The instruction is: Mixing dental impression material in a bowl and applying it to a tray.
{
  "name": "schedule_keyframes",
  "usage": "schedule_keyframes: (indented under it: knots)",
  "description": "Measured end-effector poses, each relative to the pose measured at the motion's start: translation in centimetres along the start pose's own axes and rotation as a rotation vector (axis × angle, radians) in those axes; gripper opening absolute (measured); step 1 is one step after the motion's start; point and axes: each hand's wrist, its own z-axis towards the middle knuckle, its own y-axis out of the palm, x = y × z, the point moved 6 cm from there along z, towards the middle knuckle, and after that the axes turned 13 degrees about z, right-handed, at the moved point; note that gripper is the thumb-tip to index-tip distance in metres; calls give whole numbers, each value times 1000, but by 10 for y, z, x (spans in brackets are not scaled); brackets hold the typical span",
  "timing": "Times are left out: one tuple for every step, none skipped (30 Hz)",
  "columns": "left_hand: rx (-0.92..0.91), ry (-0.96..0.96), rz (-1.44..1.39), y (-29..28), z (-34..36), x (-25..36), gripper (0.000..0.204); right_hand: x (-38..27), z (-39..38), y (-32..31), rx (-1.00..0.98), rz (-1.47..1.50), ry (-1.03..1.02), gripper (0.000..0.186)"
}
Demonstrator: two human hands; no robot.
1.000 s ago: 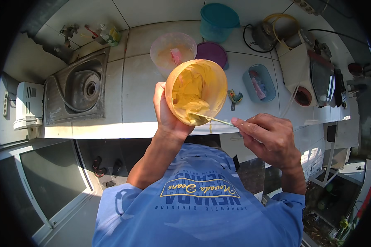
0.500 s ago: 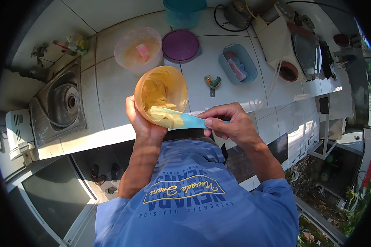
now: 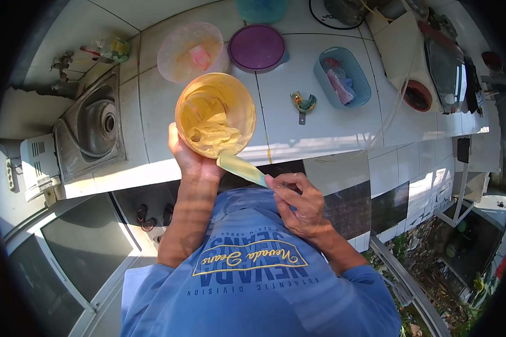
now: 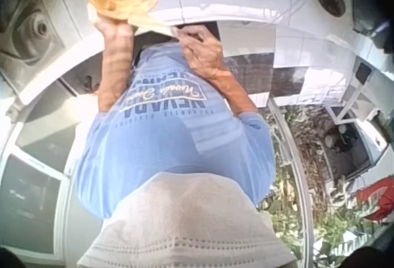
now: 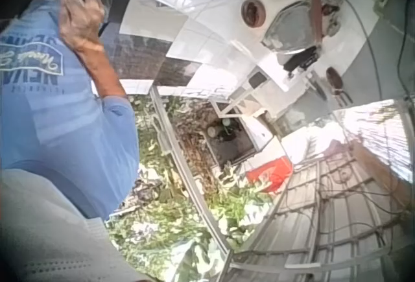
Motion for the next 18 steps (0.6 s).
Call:
schedule_keyframes:
  knots:
    - [13,17,2,2,-1,3,44,1,-3,-11,-12,-8,34,44]
    - [-32,-40,-42,6,-2,1,44,2,0,-21,-24,7,26,44]
    - [-81,-107,-83,13,-4,-1,44,3,4,-33,-4,63,51,41]
    - [-97,-114,-37,18,-7,-1,41,4,9,-42,18,116,77,38]
    - [-92,-109,-32,21,-11,0,41,2,16,-48,17,124,76,38]
    - [-92,-112,7,26,-15,1,40,2,25,-51,-35,105,108,35]
    - [-94,-120,41,31,-17,0,39,2,35,-52,-88,78,141,33]
    - [-38,-114,70,32,-19,-1,39,1,42,-52,-122,90,150,32]
    - [-41,-114,71,32,-18,-3,39,-2,48,-55,-120,88,148,32]
    - [-46,-115,84,29,-16,-6,39,-5,53,-54,-186,64,125,32]
    - [-52,-118,96,28,-15,-8,40,-6,56,-52,-253,38,105,31]
    - [-62,-128,91,33,-16,-11,40,-3,59,-54,-248,25,109,31]
    - [-18,-156,101,35,-20,-13,40,1,60,-51,-293,117,138,30]
    - [26,-185,111,35,-23,-16,40,6,59,-48,-337,210,168,28]
    - [19,-197,105,33,-22,-21,40,11,58,-48,-332,198,177,28]
    - [70,-196,106,22,-19,-25,42,26,52,-45,-316,393,364,26]
    - [123,-195,107,14,-18,-29,43,38,46,-45,-292,591,550,24]
    - [136,-201,81,10,-19,-33,43,45,41,-47,-323,636,686,23]
